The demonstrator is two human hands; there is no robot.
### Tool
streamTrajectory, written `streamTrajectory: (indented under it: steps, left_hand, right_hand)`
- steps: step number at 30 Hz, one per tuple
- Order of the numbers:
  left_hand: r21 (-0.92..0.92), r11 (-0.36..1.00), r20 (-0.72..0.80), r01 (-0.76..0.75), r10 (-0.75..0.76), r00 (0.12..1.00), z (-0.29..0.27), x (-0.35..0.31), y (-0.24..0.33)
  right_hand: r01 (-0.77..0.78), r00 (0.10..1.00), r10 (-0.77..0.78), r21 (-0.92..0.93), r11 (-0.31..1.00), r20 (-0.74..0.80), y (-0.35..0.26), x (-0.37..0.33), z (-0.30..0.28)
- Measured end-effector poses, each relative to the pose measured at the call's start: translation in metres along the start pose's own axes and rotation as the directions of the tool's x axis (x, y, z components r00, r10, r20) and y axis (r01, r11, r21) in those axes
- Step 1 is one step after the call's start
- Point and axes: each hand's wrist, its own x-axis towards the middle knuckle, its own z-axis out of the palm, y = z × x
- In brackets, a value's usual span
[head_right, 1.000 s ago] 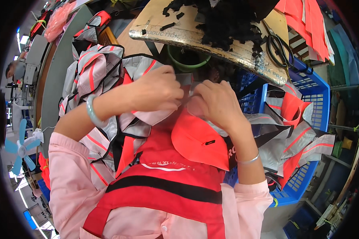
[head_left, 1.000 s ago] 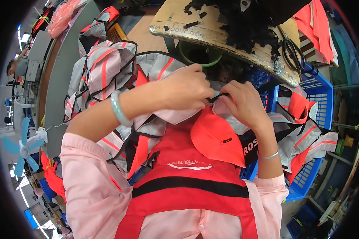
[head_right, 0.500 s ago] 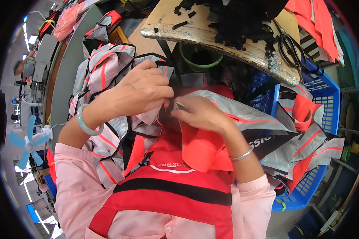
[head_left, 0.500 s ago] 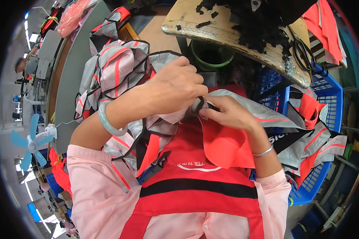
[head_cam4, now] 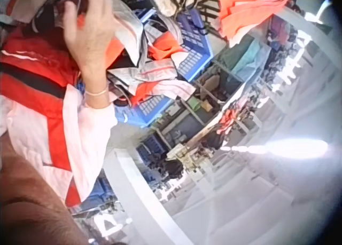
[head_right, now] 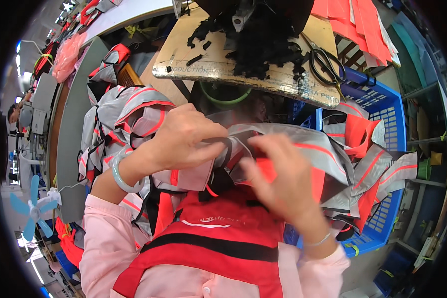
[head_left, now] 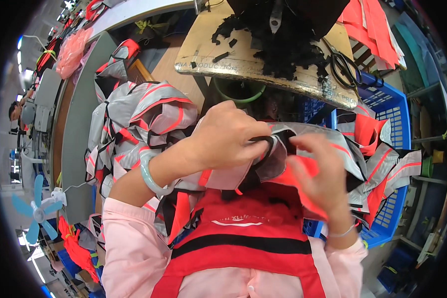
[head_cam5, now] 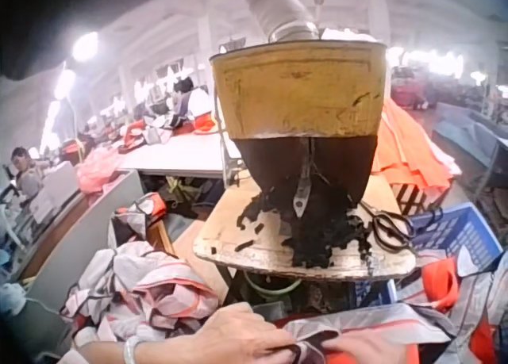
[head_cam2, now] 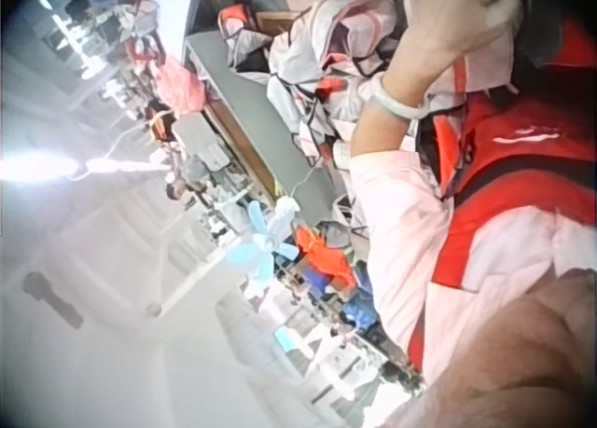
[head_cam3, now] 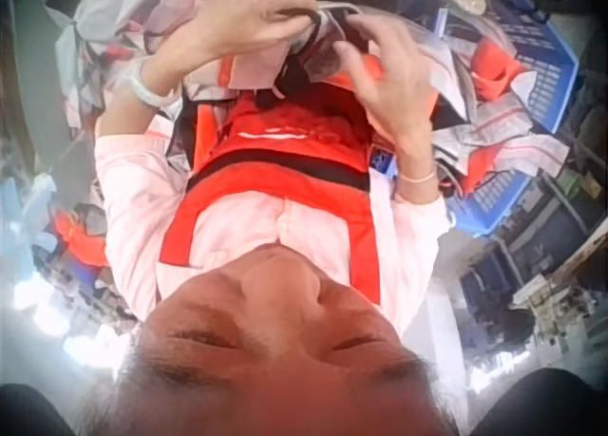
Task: The person operates a sewing machine to stitch reflective strips onto the edges of gray and red fabric bags. They repeatedly feed the bags under the presser foot, guide the fabric through the machine, and place the finished items into a blue basket.
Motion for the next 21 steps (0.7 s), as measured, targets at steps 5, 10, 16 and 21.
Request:
streamTrajectory:
  steps: [5,10,16,21]
  left_hand:
    - [-0.135,0.991,0.026,-0.021,0.025,0.999,0.017,0.018,0.001]
    - [-0.206,0.976,0.045,-0.064,0.074,0.996,0.011,0.018,0.0]
    - [-0.391,0.92,0.128,0.038,0.014,0.992,-0.033,0.014,-0.016]
    - [-0.561,0.753,0.201,0.345,-0.281,0.938,-0.038,0.029,-0.039]
  right_hand:
    - [-0.081,0.939,0.062,-0.041,0.996,-0.34,0.007,-0.016,0.074]
    - [0.061,0.97,-0.056,0.015,0.998,-0.237,0.03,0.0,0.063]
    - [-0.056,0.88,-0.063,0.234,0.971,0.472,0.015,0.043,-0.018]
    - [-0.05,0.824,-0.028,0.121,0.991,0.566,0.027,0.103,-0.038]
